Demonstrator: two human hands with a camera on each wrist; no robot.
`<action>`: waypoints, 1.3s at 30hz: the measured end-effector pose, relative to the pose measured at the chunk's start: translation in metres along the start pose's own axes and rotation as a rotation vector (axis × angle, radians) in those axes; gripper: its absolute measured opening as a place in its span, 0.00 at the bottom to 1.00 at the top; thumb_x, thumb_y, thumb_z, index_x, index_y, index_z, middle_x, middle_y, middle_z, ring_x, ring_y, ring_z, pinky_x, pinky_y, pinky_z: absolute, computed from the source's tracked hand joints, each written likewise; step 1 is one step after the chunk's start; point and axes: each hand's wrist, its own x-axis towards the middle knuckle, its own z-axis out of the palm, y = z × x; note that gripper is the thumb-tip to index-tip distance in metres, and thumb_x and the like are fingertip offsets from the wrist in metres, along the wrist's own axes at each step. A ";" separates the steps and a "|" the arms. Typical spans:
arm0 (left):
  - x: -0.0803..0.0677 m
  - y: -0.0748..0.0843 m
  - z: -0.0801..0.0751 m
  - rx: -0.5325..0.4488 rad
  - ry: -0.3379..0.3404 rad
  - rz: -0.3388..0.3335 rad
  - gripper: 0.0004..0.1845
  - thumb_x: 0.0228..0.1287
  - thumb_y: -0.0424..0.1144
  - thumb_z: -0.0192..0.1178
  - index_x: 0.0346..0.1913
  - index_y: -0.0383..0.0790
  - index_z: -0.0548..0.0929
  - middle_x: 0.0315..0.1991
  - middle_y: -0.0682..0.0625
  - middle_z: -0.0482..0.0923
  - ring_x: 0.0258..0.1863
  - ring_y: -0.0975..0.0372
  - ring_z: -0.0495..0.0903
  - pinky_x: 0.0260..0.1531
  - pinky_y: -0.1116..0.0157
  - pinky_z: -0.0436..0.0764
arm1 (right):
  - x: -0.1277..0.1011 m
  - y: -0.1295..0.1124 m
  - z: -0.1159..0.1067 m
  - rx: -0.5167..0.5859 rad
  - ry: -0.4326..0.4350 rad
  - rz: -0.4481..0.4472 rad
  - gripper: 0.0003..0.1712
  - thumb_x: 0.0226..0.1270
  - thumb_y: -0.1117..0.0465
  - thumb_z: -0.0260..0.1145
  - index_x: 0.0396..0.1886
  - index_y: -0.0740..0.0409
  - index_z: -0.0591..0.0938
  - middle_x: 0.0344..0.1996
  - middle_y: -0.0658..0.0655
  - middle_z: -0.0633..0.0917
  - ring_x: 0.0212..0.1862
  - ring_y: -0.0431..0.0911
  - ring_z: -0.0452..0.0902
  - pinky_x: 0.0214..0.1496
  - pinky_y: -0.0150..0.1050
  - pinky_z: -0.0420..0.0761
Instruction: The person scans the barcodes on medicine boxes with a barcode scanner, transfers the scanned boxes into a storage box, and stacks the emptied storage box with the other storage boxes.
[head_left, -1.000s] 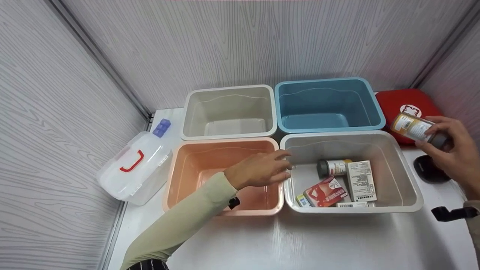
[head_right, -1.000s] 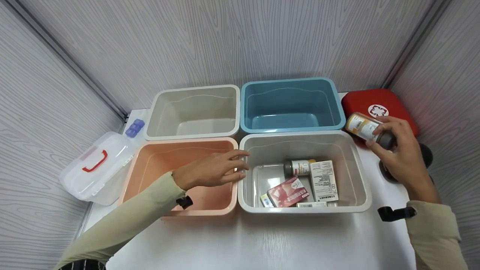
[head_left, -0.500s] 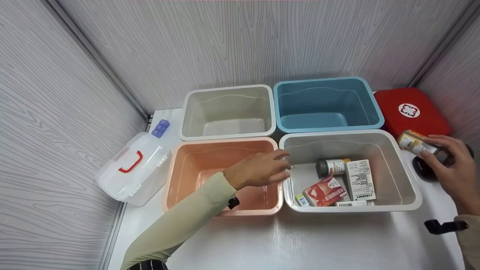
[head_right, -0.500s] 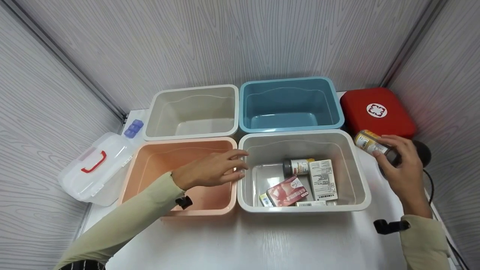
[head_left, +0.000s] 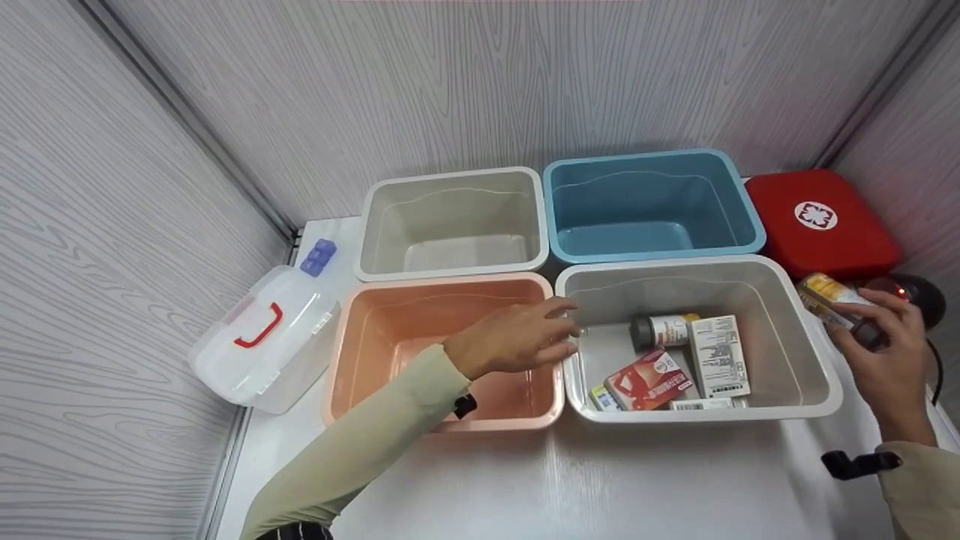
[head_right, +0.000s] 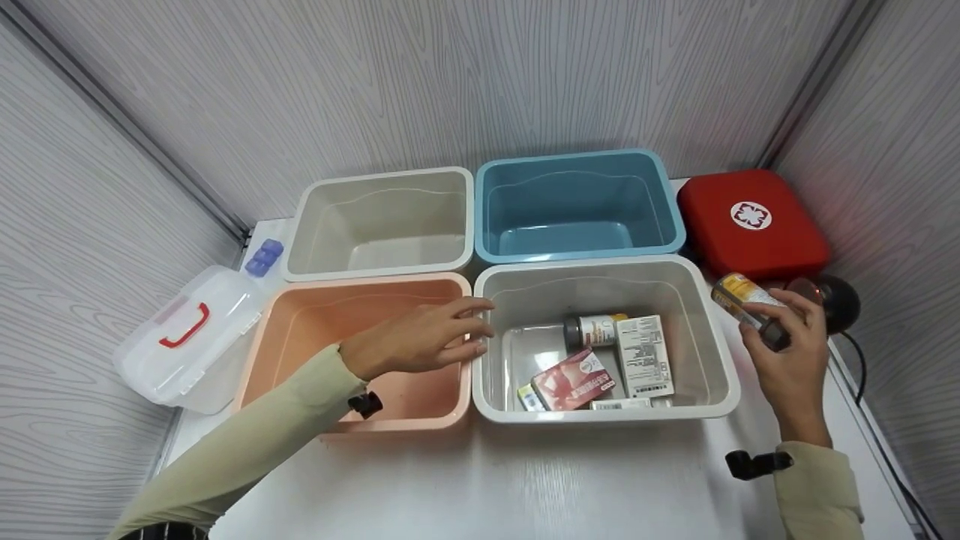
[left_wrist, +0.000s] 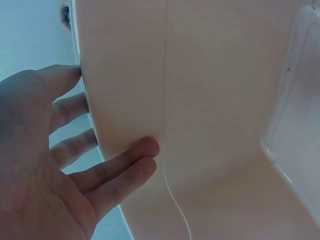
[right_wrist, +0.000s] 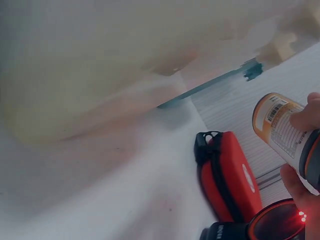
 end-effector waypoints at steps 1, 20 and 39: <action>0.000 0.000 0.000 0.001 -0.002 -0.002 0.22 0.87 0.54 0.50 0.72 0.51 0.81 0.84 0.45 0.64 0.71 0.49 0.81 0.73 0.52 0.79 | -0.002 0.002 0.001 0.004 0.007 0.012 0.19 0.63 0.77 0.73 0.55 0.71 0.89 0.61 0.30 0.75 0.64 0.30 0.68 0.61 0.22 0.65; 0.000 0.000 0.001 0.011 0.005 0.004 0.21 0.87 0.53 0.50 0.71 0.51 0.81 0.84 0.45 0.64 0.72 0.49 0.79 0.74 0.51 0.78 | -0.017 0.002 0.009 0.619 0.310 0.588 0.20 0.77 0.71 0.65 0.65 0.57 0.84 0.62 0.48 0.73 0.61 0.42 0.76 0.47 0.24 0.87; 0.000 -0.001 0.002 0.033 0.029 0.035 0.21 0.87 0.52 0.52 0.71 0.49 0.82 0.82 0.43 0.67 0.69 0.50 0.82 0.69 0.51 0.82 | 0.056 -0.061 -0.001 0.528 0.100 0.415 0.21 0.74 0.70 0.71 0.64 0.58 0.87 0.56 0.46 0.69 0.47 0.39 0.82 0.33 0.23 0.85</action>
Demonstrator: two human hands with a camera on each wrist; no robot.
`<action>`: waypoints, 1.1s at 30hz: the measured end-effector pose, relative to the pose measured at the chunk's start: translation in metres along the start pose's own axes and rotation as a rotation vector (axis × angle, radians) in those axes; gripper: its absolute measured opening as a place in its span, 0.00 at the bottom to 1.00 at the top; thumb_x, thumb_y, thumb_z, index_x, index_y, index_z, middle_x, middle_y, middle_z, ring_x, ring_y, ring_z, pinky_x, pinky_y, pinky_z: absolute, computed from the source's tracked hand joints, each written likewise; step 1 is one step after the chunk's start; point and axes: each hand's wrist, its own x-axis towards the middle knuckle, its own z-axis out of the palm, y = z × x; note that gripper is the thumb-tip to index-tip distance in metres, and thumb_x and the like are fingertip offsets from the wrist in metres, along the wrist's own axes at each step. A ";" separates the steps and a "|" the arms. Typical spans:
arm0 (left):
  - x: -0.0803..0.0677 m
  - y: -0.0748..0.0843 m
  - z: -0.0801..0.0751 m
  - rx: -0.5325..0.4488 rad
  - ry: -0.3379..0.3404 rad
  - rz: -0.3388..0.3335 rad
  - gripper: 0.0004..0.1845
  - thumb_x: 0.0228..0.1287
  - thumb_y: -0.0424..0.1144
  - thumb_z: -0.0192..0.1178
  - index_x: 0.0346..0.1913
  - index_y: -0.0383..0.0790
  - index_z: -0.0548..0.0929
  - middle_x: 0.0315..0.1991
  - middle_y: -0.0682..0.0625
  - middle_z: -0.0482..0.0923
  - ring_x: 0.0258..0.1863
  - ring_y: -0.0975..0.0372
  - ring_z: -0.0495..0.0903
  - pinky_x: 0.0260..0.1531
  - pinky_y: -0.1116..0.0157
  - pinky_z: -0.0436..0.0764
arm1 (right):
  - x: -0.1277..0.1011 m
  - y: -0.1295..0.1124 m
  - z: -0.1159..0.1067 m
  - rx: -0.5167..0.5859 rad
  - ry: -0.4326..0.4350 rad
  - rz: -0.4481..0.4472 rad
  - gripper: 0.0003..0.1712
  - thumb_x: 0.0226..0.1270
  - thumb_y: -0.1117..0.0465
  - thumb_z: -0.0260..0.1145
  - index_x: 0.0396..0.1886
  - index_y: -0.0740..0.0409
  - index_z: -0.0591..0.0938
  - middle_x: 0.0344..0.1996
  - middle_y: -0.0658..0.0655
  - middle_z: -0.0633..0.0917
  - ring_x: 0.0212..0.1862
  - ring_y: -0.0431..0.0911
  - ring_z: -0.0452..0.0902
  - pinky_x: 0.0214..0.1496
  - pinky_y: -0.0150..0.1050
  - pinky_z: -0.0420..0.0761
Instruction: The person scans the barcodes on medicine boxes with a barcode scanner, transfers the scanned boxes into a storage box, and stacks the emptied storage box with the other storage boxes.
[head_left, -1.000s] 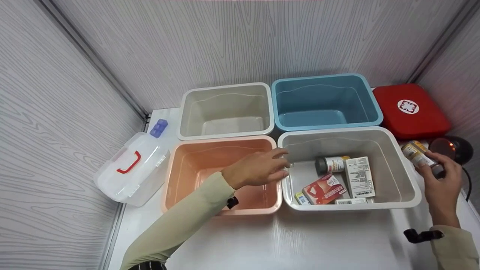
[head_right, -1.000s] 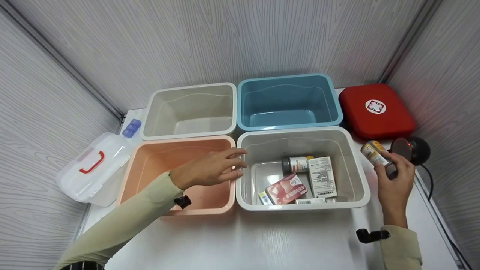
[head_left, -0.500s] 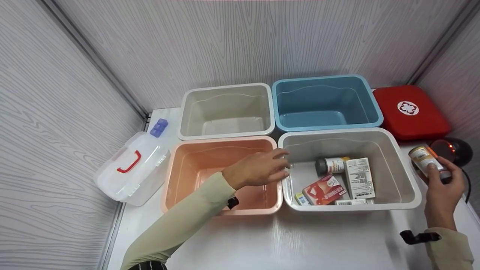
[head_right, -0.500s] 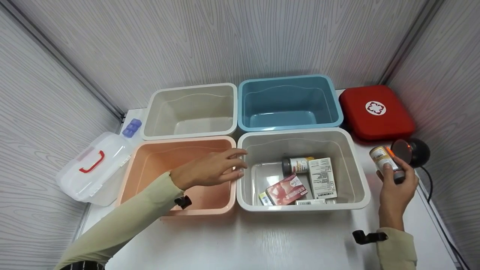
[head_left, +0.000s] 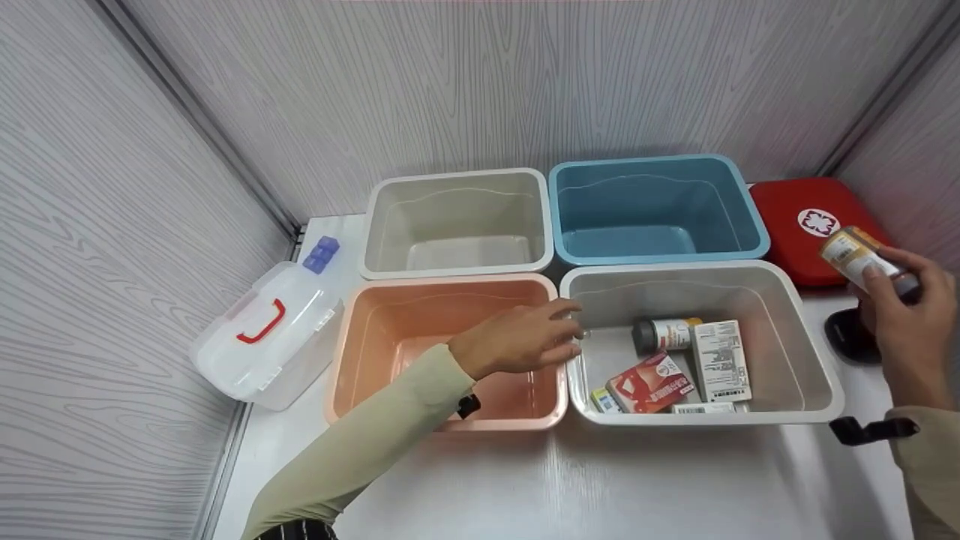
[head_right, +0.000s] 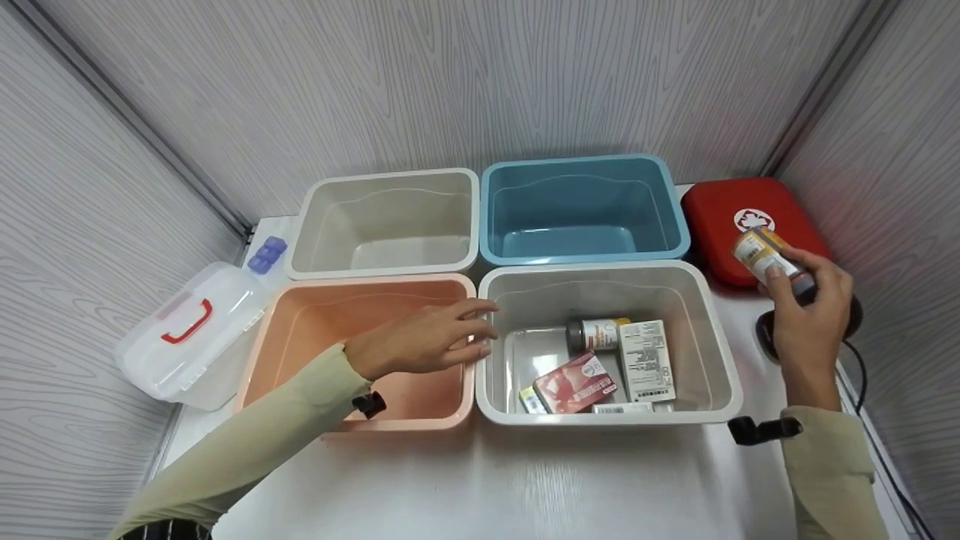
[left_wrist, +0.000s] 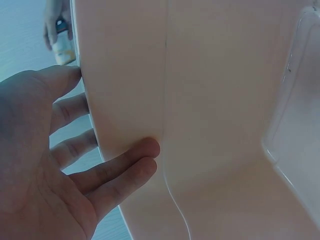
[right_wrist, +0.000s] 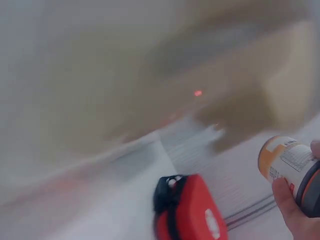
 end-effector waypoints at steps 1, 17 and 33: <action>0.000 0.000 0.000 0.000 0.002 0.001 0.21 0.87 0.52 0.52 0.71 0.49 0.82 0.82 0.43 0.67 0.68 0.49 0.83 0.69 0.51 0.82 | 0.003 -0.006 0.005 -0.056 -0.025 -0.026 0.21 0.74 0.69 0.71 0.64 0.58 0.87 0.56 0.46 0.70 0.48 0.39 0.81 0.33 0.22 0.84; 0.004 0.007 0.001 0.025 -0.013 -0.065 0.22 0.86 0.56 0.50 0.67 0.49 0.83 0.81 0.44 0.68 0.67 0.48 0.83 0.69 0.53 0.82 | 0.022 -0.058 0.114 -0.429 -0.453 -0.252 0.22 0.83 0.60 0.66 0.72 0.52 0.81 0.58 0.40 0.68 0.57 0.38 0.71 0.52 0.19 0.82; 0.009 0.018 -0.001 0.034 0.018 -0.156 0.19 0.75 0.54 0.58 0.60 0.49 0.85 0.71 0.49 0.76 0.51 0.54 0.85 0.55 0.57 0.87 | -0.006 -0.027 0.243 -0.345 -0.775 -0.170 0.23 0.85 0.55 0.64 0.72 0.57 0.79 0.65 0.58 0.70 0.61 0.47 0.75 0.56 0.27 0.86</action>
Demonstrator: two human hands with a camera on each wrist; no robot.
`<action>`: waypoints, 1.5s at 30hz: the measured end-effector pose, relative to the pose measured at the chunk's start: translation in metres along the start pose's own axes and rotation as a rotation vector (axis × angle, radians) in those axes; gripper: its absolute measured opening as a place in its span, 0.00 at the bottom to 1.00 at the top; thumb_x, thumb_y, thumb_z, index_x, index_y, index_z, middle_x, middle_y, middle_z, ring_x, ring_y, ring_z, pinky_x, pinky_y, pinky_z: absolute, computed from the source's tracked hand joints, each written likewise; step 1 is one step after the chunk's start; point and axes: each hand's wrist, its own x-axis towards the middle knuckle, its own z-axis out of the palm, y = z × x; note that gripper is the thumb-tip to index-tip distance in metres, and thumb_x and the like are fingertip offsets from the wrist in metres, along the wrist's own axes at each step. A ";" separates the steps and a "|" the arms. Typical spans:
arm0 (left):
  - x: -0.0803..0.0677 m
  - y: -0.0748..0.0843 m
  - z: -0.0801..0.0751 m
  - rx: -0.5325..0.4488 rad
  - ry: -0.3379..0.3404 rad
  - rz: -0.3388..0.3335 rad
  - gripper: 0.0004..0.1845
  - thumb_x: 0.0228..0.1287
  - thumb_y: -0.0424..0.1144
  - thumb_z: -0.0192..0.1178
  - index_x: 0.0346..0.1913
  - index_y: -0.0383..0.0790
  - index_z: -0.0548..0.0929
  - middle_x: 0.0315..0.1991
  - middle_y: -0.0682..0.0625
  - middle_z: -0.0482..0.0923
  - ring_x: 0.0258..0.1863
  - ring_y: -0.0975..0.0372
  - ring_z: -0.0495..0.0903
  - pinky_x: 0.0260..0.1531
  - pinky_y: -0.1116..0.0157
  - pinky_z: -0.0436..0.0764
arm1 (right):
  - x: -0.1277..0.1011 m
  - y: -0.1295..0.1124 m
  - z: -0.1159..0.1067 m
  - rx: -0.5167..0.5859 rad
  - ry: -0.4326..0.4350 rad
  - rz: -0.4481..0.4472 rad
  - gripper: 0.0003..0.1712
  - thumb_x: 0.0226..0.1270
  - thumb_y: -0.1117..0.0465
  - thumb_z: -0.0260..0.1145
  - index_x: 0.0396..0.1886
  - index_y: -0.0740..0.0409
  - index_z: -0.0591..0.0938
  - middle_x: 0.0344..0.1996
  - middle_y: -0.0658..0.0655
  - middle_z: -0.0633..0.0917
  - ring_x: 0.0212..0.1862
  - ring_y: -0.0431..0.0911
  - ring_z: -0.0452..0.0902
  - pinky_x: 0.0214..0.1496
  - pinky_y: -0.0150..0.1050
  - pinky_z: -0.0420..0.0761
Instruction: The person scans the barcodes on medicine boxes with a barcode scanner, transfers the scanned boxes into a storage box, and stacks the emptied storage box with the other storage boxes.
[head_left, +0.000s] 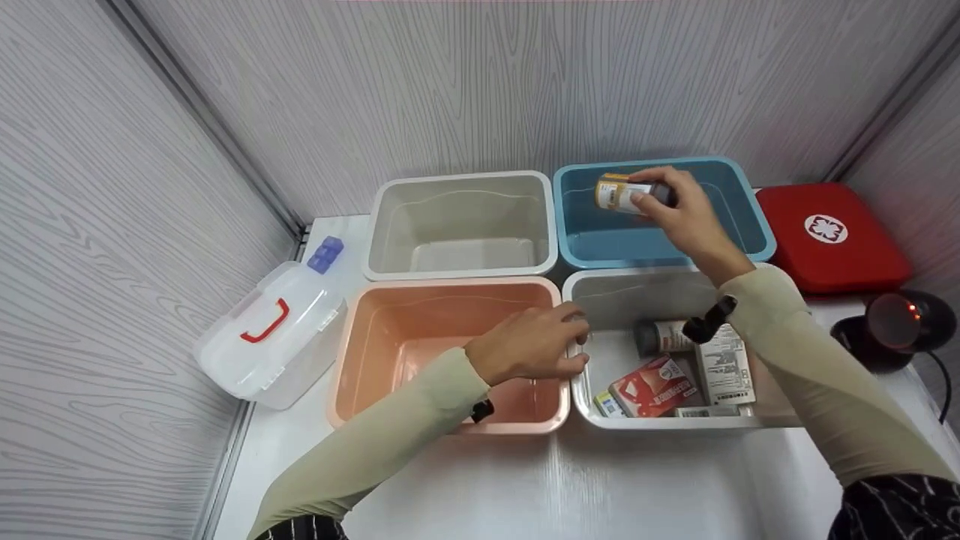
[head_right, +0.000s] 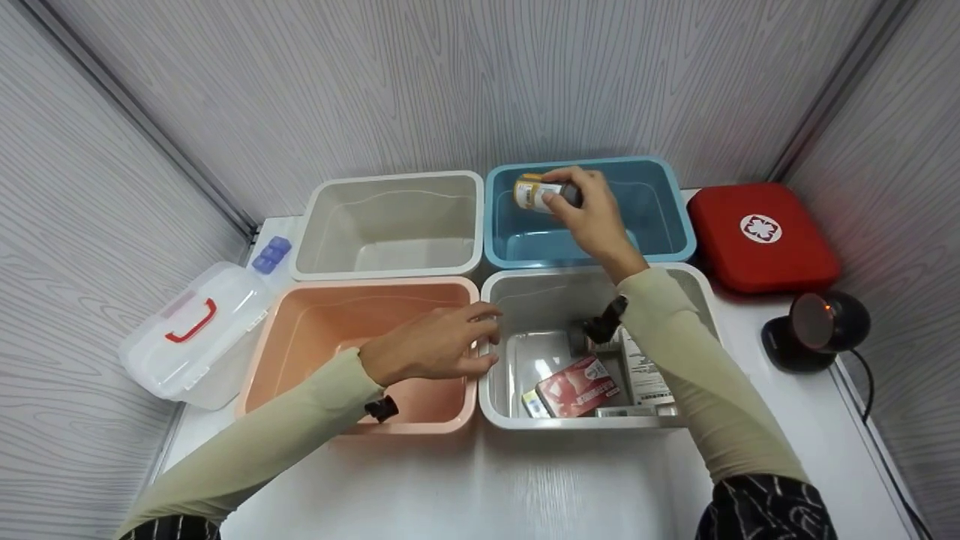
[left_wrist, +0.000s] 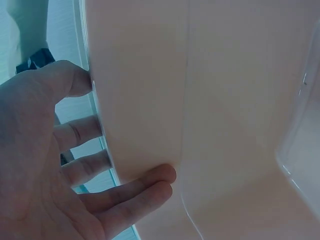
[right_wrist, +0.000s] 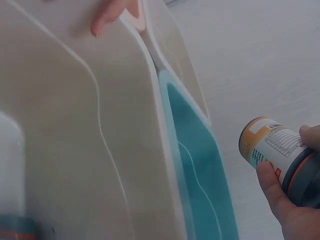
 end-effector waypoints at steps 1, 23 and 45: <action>0.000 0.000 0.000 0.000 0.002 0.002 0.19 0.75 0.54 0.59 0.60 0.49 0.85 0.70 0.49 0.76 0.51 0.54 0.85 0.55 0.57 0.87 | 0.003 0.000 0.006 0.016 -0.021 0.009 0.23 0.86 0.54 0.63 0.72 0.57 0.79 0.66 0.59 0.70 0.62 0.48 0.75 0.57 0.29 0.86; -0.011 -0.007 0.002 0.027 0.008 0.000 0.20 0.76 0.56 0.58 0.60 0.49 0.87 0.71 0.48 0.78 0.49 0.52 0.87 0.50 0.55 0.89 | 0.062 -0.013 0.123 0.469 -0.233 0.372 0.36 0.79 0.62 0.71 0.79 0.57 0.67 0.63 0.64 0.76 0.60 0.56 0.86 0.68 0.48 0.85; -0.007 -0.006 0.001 -0.024 -0.017 0.084 0.22 0.82 0.59 0.56 0.63 0.49 0.84 0.79 0.47 0.71 0.61 0.52 0.85 0.62 0.55 0.86 | 0.024 0.004 0.073 0.373 -0.360 0.094 0.32 0.82 0.59 0.67 0.81 0.57 0.71 0.78 0.60 0.73 0.81 0.57 0.69 0.80 0.49 0.75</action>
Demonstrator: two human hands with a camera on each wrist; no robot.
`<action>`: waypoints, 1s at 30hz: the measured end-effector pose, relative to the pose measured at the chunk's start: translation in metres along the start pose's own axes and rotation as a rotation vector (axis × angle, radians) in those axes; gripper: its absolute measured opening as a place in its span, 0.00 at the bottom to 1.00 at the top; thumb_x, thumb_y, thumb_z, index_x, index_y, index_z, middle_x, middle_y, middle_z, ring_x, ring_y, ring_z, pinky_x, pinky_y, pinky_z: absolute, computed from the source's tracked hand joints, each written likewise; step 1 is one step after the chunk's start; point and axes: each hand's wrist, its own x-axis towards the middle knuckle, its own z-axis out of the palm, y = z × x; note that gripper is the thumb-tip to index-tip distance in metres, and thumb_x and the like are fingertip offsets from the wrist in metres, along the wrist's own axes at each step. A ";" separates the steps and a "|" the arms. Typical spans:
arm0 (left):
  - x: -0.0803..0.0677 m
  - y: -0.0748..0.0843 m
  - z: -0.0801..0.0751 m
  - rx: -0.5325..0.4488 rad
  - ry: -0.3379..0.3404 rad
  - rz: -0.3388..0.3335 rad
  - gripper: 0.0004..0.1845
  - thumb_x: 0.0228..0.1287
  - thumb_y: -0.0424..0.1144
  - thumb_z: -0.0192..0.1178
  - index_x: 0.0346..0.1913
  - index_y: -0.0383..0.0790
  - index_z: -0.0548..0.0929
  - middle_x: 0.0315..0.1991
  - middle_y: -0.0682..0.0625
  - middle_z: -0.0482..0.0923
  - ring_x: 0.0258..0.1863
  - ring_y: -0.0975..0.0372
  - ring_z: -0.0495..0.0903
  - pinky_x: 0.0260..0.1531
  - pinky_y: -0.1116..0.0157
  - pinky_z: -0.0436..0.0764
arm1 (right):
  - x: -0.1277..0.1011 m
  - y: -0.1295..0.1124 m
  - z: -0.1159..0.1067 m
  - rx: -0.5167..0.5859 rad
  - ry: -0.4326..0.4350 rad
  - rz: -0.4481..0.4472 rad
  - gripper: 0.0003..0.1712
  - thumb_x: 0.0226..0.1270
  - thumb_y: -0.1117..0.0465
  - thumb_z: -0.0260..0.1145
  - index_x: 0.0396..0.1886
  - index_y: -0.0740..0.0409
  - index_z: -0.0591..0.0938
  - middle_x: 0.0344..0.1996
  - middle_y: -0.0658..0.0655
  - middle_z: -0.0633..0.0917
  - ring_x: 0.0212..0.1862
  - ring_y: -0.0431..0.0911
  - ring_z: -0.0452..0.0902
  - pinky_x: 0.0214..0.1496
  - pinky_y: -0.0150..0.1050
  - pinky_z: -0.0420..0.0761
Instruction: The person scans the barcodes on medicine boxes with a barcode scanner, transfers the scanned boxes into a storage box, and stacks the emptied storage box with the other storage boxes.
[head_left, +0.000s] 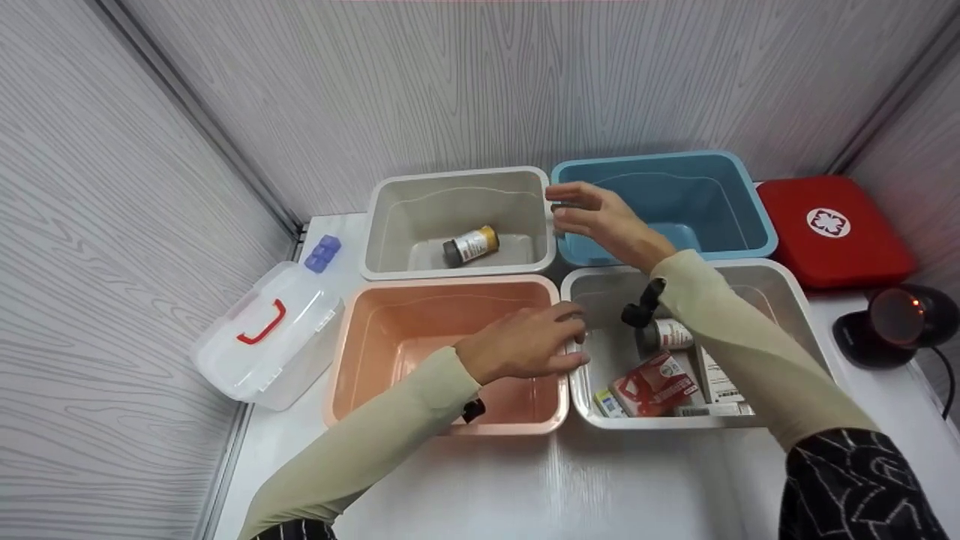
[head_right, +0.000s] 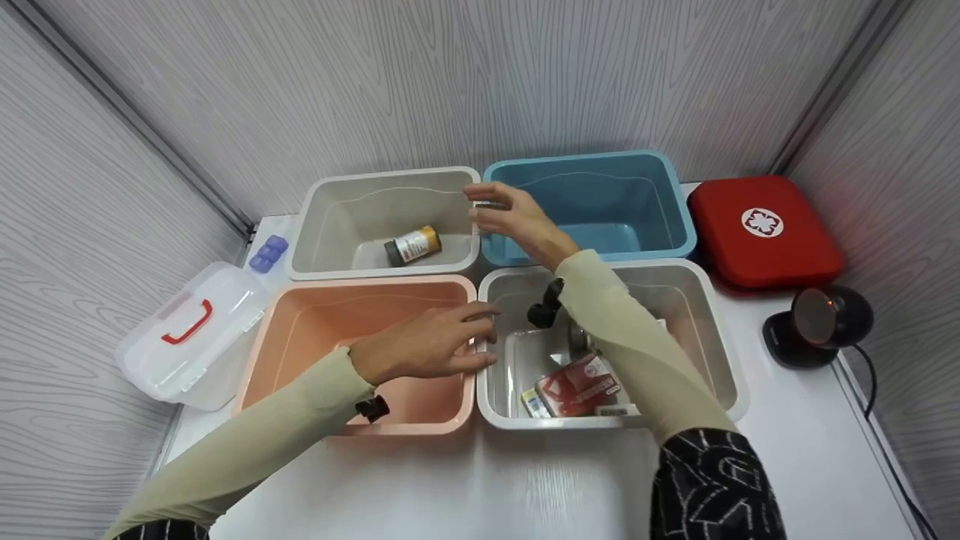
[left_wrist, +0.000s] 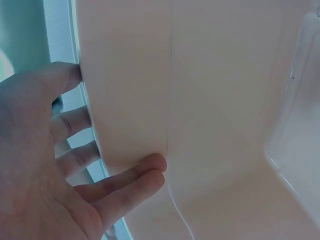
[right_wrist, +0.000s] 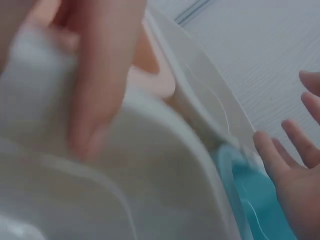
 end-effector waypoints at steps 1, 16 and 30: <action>0.001 0.000 0.000 -0.007 -0.007 -0.002 0.22 0.82 0.59 0.56 0.64 0.49 0.83 0.79 0.47 0.71 0.62 0.52 0.85 0.63 0.56 0.85 | -0.009 -0.002 -0.006 -0.026 -0.014 -0.007 0.31 0.82 0.59 0.67 0.80 0.59 0.72 0.77 0.63 0.74 0.79 0.57 0.71 0.78 0.47 0.76; 0.003 -0.002 -0.003 -0.049 -0.012 0.034 0.21 0.83 0.57 0.57 0.61 0.46 0.84 0.76 0.45 0.73 0.59 0.50 0.85 0.62 0.53 0.85 | -0.111 0.022 -0.053 -0.584 -0.353 0.145 0.27 0.78 0.52 0.70 0.73 0.51 0.81 0.72 0.60 0.82 0.75 0.59 0.77 0.76 0.53 0.77; 0.003 -0.003 -0.002 -0.035 -0.001 0.050 0.22 0.83 0.57 0.57 0.61 0.44 0.83 0.79 0.42 0.71 0.59 0.47 0.86 0.63 0.51 0.85 | -0.129 0.060 -0.042 -1.230 -0.421 0.304 0.42 0.65 0.56 0.80 0.77 0.58 0.76 0.60 0.65 0.83 0.58 0.58 0.81 0.61 0.60 0.84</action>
